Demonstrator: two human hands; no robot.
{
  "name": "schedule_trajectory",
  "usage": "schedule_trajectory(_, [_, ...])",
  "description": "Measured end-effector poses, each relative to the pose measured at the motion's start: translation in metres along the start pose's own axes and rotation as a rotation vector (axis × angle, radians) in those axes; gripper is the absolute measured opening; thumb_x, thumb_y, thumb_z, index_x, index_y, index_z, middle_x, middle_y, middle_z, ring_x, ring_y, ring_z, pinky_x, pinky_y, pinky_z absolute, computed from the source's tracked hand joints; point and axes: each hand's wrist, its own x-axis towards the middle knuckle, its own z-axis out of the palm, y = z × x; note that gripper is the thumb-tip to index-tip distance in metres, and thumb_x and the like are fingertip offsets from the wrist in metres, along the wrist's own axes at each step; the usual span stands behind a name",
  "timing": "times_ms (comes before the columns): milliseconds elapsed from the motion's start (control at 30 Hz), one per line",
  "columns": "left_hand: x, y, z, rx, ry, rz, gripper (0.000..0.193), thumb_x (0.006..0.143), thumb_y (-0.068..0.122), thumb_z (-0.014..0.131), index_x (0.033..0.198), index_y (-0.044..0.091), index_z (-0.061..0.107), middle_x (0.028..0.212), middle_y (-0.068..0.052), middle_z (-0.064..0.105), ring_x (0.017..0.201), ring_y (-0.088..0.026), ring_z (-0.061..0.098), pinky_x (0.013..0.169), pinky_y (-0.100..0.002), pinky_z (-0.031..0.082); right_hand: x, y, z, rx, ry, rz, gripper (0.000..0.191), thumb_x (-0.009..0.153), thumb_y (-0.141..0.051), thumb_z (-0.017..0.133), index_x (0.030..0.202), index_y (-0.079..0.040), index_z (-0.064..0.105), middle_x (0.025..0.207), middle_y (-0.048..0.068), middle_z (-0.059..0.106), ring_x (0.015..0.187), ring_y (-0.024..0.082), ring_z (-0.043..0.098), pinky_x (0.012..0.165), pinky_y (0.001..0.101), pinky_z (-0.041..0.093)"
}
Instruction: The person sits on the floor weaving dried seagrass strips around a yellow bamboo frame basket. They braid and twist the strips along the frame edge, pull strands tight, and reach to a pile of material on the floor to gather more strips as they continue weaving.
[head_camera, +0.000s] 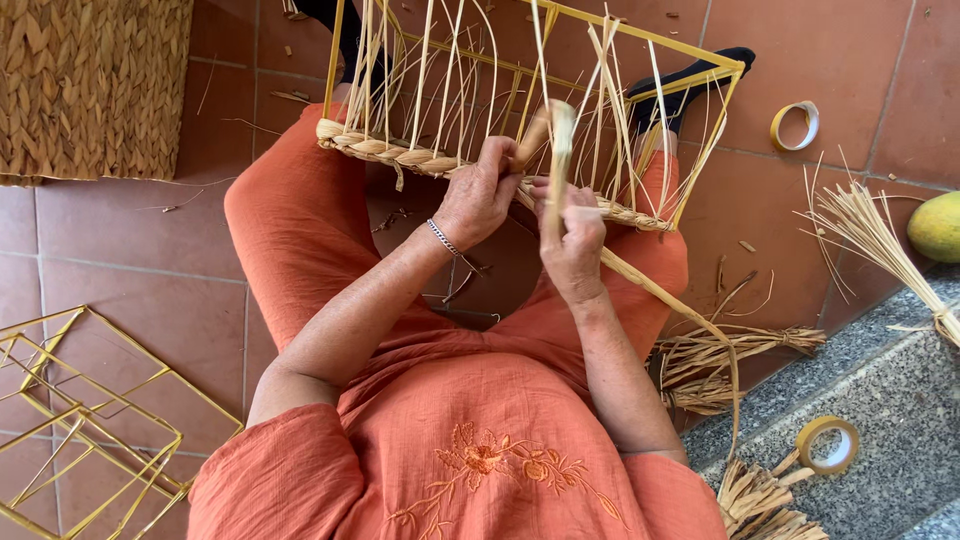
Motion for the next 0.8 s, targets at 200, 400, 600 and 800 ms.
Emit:
schedule_trajectory(200, [-0.003, 0.004, 0.006, 0.241, -0.086, 0.096, 0.012, 0.098, 0.011, 0.069, 0.107, 0.010, 0.062, 0.088, -0.008, 0.072, 0.083, -0.027, 0.071, 0.074, -0.041, 0.059, -0.002, -0.018, -0.011, -0.228, 0.030, -0.272, 0.028, 0.089, 0.010, 0.071, 0.112, -0.006, 0.076, 0.112, 0.011, 0.068, 0.102, 0.026, 0.067, 0.091, 0.0383, 0.060])
schedule_trajectory(400, [-0.008, 0.018, 0.002, 0.256, -0.021, 0.331, 0.031, 0.080, 0.009, 0.073, 0.108, 0.005, 0.062, 0.111, -0.016, 0.060, 0.098, -0.032, 0.066, 0.082, -0.043, 0.058, 0.006, -0.023, -0.024, -0.374, 0.093, -0.408, 0.022, 0.094, -0.001, 0.076, 0.116, -0.004, 0.073, 0.113, 0.009, 0.069, 0.105, 0.028, 0.066, 0.093, 0.0410, 0.058])
schedule_trajectory(600, [-0.013, 0.025, 0.007, 0.348, -0.013, 0.272, 0.027, 0.089, 0.004, 0.071, 0.113, 0.010, 0.060, 0.115, -0.008, 0.057, 0.100, -0.029, 0.067, 0.078, -0.040, 0.058, 0.013, -0.012, -0.040, -0.702, 0.066, -0.218, 0.023, 0.093, -0.026, 0.086, 0.103, -0.009, 0.074, 0.097, 0.003, 0.064, 0.095, 0.023, 0.061, 0.089, 0.0428, 0.046])
schedule_trajectory(800, [-0.025, 0.012, -0.001, 0.277, -0.041, 0.387, 0.019, 0.093, 0.004, 0.067, 0.105, 0.007, 0.052, 0.114, -0.011, 0.059, 0.099, -0.030, 0.067, 0.071, -0.039, 0.058, 0.018, 0.005, -0.032, -0.625, 0.027, -0.110, 0.035, 0.084, -0.036, 0.089, 0.084, -0.011, 0.065, 0.086, 0.004, 0.057, 0.088, 0.027, 0.055, 0.083, 0.0430, 0.041])
